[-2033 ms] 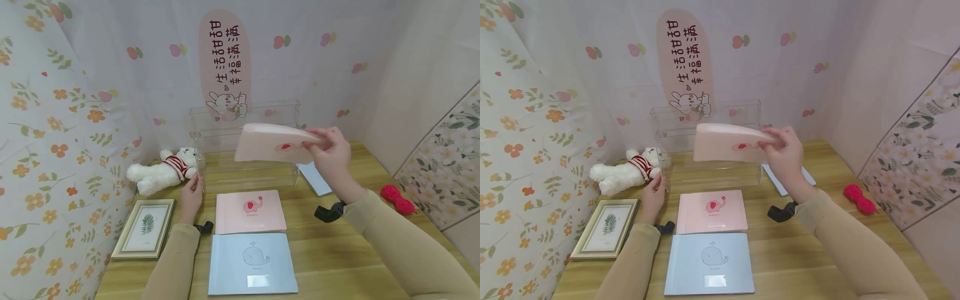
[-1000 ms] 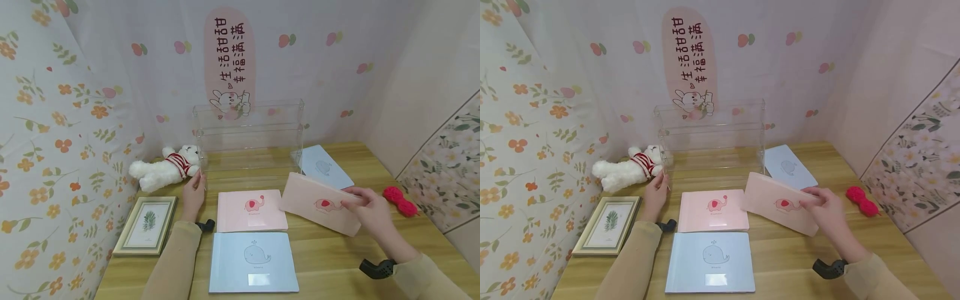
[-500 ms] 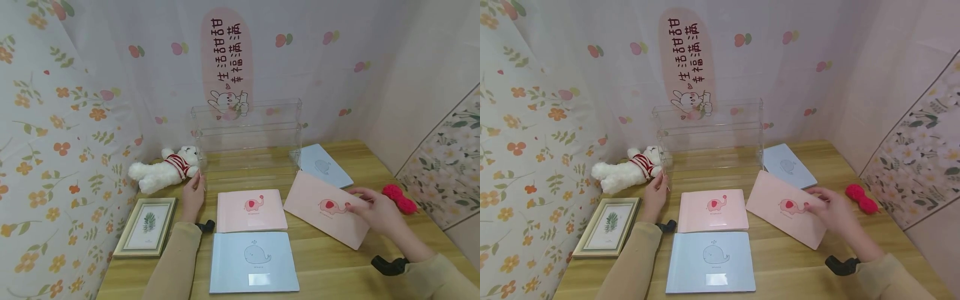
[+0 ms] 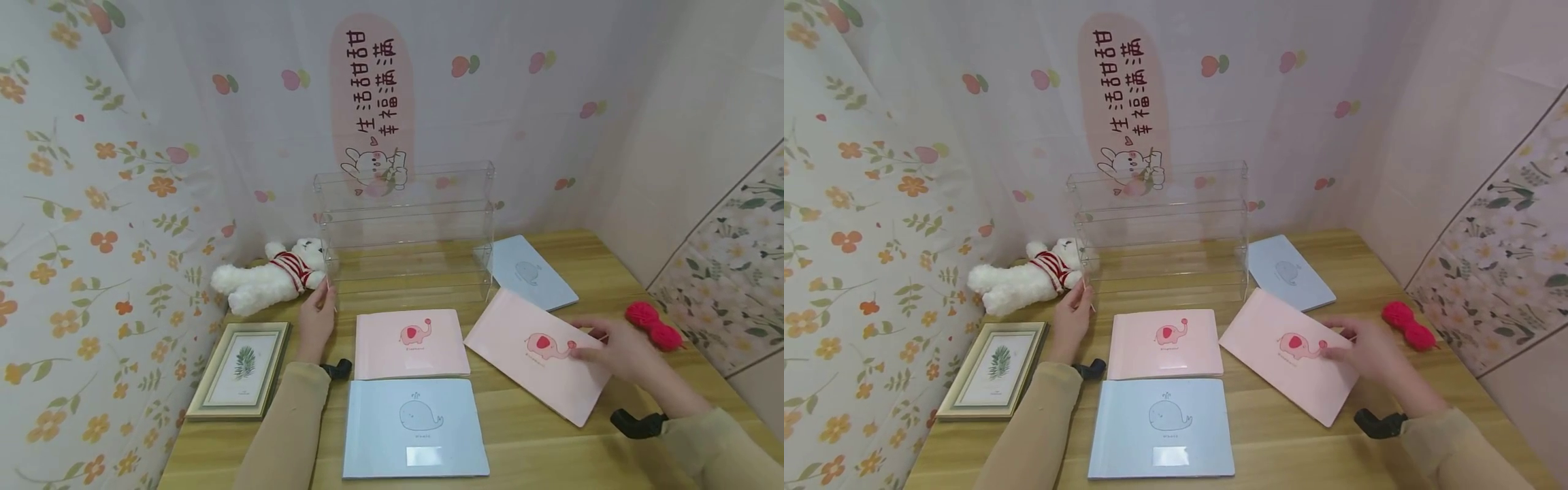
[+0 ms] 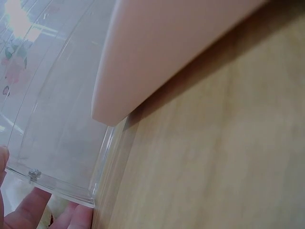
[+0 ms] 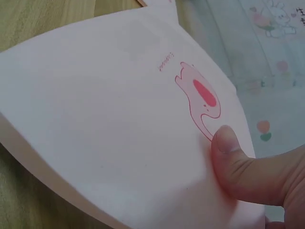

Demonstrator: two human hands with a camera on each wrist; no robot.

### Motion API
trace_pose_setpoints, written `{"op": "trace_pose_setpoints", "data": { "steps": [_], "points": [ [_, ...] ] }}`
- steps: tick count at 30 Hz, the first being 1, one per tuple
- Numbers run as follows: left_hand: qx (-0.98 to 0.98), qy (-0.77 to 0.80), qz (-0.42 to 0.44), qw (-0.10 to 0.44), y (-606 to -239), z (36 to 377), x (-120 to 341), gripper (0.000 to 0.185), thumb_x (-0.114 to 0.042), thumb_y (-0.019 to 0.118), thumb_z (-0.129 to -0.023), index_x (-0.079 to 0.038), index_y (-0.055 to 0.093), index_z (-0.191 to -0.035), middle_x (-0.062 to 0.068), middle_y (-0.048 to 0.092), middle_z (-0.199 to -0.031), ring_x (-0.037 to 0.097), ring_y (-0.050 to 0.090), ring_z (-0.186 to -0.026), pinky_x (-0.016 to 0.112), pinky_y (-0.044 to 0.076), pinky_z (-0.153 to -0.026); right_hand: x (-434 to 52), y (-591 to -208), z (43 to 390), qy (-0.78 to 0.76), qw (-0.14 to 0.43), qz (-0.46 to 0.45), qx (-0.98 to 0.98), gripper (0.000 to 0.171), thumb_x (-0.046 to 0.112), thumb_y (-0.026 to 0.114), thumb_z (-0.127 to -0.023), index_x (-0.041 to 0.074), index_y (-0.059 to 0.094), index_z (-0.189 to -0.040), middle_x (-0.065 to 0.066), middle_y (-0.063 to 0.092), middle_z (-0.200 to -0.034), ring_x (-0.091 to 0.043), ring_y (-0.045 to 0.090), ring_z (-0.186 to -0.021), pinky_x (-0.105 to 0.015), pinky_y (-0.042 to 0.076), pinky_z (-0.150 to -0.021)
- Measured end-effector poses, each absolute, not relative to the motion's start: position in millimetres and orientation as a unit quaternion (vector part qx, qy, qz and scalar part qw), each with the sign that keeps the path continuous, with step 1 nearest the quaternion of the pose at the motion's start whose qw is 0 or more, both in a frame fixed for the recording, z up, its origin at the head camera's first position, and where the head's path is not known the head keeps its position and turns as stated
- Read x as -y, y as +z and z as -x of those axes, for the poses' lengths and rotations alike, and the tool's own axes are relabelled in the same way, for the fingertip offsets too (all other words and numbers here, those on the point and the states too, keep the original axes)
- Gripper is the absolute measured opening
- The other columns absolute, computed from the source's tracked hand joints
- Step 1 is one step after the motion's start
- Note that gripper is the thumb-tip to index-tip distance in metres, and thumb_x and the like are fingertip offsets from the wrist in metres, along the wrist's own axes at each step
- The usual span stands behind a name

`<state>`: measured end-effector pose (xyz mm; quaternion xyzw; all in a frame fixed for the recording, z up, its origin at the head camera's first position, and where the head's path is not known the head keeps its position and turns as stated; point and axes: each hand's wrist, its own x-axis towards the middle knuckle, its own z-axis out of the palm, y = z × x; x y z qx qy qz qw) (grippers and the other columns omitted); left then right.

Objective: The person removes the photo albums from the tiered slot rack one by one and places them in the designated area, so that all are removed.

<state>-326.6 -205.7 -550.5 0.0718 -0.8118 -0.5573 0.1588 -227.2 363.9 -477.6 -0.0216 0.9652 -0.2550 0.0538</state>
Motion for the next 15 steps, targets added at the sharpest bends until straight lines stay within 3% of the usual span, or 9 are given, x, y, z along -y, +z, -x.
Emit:
{"op": "trace_pose_setpoints", "data": {
  "steps": [15],
  "points": [
    [0.815, -0.552, -0.065, 0.166, -554, 328, 208, 0.05, -0.04, 0.062, -0.114, -0.018, 0.06, -0.159, 0.011, 0.063, -0.16, 0.035, 0.068, -0.137, 0.054, 0.057, -0.109, -378, -505, 243, -0.26, 0.103, 0.059, -0.958, 0.069, 0.031, 0.09, -0.093, -0.007, 0.064, -0.145, -0.02, 0.073, -0.111, -0.028, 0.062, -0.095, -0.03, 0.049, -0.07]
  ]
}}
